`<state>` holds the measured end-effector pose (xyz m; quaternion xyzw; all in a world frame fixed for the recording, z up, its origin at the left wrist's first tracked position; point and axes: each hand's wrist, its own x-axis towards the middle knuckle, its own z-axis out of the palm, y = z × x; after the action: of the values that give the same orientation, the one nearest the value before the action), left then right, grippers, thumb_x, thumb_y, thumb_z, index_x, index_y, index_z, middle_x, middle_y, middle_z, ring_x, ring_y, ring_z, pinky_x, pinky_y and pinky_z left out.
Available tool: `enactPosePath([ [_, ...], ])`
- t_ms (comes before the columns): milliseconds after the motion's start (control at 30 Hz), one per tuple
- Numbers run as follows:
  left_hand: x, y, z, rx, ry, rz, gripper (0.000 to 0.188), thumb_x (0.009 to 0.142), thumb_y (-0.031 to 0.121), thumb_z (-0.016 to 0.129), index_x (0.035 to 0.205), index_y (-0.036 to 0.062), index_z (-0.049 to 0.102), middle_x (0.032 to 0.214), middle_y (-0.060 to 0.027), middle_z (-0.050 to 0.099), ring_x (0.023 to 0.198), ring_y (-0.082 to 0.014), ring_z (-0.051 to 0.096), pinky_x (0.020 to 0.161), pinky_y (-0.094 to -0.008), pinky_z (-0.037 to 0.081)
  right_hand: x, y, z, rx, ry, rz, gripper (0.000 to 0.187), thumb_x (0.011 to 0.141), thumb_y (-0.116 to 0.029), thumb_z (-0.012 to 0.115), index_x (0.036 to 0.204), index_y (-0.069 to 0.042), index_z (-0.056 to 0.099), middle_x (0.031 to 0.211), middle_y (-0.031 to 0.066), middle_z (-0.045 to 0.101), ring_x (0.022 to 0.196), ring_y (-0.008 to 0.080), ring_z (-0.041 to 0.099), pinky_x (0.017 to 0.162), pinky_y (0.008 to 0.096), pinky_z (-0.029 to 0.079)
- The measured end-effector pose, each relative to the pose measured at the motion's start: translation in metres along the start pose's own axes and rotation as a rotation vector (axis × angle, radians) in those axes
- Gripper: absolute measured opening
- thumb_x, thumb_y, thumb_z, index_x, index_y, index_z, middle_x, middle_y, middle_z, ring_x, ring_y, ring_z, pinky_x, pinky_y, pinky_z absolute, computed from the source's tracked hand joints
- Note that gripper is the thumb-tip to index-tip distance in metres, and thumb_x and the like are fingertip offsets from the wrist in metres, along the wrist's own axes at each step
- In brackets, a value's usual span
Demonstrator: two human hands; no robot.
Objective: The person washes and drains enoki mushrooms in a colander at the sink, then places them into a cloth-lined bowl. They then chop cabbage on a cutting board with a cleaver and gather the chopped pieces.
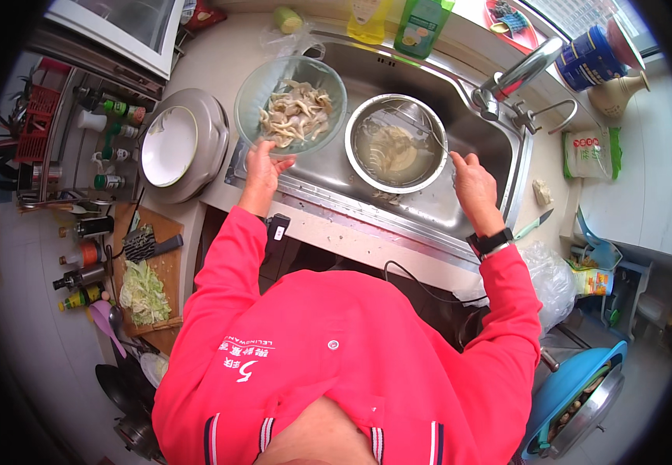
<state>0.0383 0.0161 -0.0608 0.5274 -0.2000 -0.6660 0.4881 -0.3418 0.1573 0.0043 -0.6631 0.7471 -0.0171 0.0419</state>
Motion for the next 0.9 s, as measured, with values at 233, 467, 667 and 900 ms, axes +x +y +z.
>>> enactPosePath([
  [233, 0.001, -0.001, -0.006, 0.144, 0.01, -0.022, 0.039, 0.083, 0.015, 0.052, 0.117, -0.0046, 0.049, 0.1, -0.0175, 0.063, 0.068, -0.0315, 0.069, 0.048, -0.0325, 0.058, 0.024, 0.038, 0.07, -0.02, -0.056, 0.04, 0.033, 0.086, -0.008, 0.049, 0.116, -0.015, 0.06, 0.093, 0.0145, 0.06, 0.08, 0.0342, 0.063, 0.069, 0.0433, 0.053],
  [467, 0.002, -0.015, 0.003, 0.207, 0.031, 0.054, 0.043, 0.084, 0.014, 0.053, 0.123, -0.0011, 0.044, 0.097, -0.0161, 0.063, 0.062, -0.0283, 0.067, 0.045, -0.0312, 0.056, -0.008, 0.041, 0.099, 0.299, -0.356, 0.031, 0.038, 0.086, -0.012, 0.051, 0.123, -0.013, 0.061, 0.096, 0.0152, 0.067, 0.078, 0.0299, 0.065, 0.072, 0.0408, 0.051],
  [667, 0.005, -0.014, 0.006, 0.196, 0.018, 0.037, 0.043, 0.083, 0.014, 0.054, 0.122, -0.0008, 0.044, 0.096, -0.016, 0.064, 0.061, -0.0278, 0.067, 0.044, -0.0303, 0.055, -0.006, 0.01, 0.103, 1.208, -0.574, 0.434, 0.045, 0.088, -0.009, 0.05, 0.133, -0.006, 0.052, 0.082, 0.0041, 0.06, 0.055, 0.0091, 0.049, 0.045, 0.0243, 0.04],
  [900, 0.006, -0.011, 0.007, 0.212, 0.033, 0.048, 0.043, 0.083, 0.015, 0.054, 0.122, -0.0007, 0.045, 0.097, -0.0172, 0.064, 0.063, -0.0283, 0.067, 0.046, -0.0308, 0.056, -0.026, 0.049, 0.078, 1.037, -0.402, 0.442, 0.047, 0.086, -0.01, 0.051, 0.134, -0.006, 0.051, 0.084, 0.0065, 0.061, 0.058, 0.0122, 0.053, 0.05, 0.0268, 0.044],
])
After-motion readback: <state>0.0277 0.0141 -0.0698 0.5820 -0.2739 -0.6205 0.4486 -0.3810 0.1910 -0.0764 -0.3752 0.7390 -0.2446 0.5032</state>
